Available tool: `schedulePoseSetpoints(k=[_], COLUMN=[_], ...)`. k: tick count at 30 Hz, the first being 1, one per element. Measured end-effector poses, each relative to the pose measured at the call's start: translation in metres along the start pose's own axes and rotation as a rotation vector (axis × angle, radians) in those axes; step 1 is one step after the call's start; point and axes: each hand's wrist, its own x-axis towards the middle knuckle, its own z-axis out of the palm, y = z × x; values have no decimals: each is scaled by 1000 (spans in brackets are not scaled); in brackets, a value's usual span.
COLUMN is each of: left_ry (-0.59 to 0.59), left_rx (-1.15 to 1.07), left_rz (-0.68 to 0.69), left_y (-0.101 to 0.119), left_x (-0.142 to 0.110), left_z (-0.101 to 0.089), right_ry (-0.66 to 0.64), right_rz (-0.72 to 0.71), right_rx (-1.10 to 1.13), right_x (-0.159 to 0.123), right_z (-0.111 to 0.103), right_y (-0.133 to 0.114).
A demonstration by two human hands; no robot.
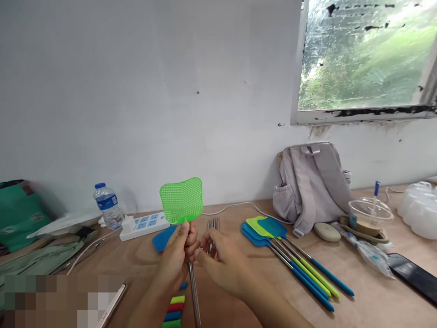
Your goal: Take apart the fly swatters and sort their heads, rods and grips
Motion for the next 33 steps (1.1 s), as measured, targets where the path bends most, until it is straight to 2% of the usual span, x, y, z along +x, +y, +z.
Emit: schedulePoseSetpoints(k=[4,6,11,13,17,22,25,29,33], left_ry=[27,2,-41,-74,-231,-307,-326,-345,-321], left_rx=[-30,-52,-71,-52,-12,-10,-12,-25,-16], left_rz=[5,-4,-140,-172,-157,-195,-228,-249,-279], left_y=[8,12,12,9,1,-7,-11,-17,-18], left_x=[-4,-5,-5,-5,-5,-4,-5,-3,-1], left_z=[-2,-4,-7,-7,-5,-1,0,0,-1], right_ry=[4,6,4,45,215,228,268,248,312], right_rz=[-87,-103,-93,-91,-80,-163,-163,-165,-166], right_rx=[-165,-199,-169,-154,-132,42,-27,-118,-228], right_x=[6,6,2,2,7,19,22,24,25], right_z=[-4,-7,-7,-4,1,1,-2,-10,-19], right_y=[-11,-17,-26,-25,-16,-4,1,3,6])
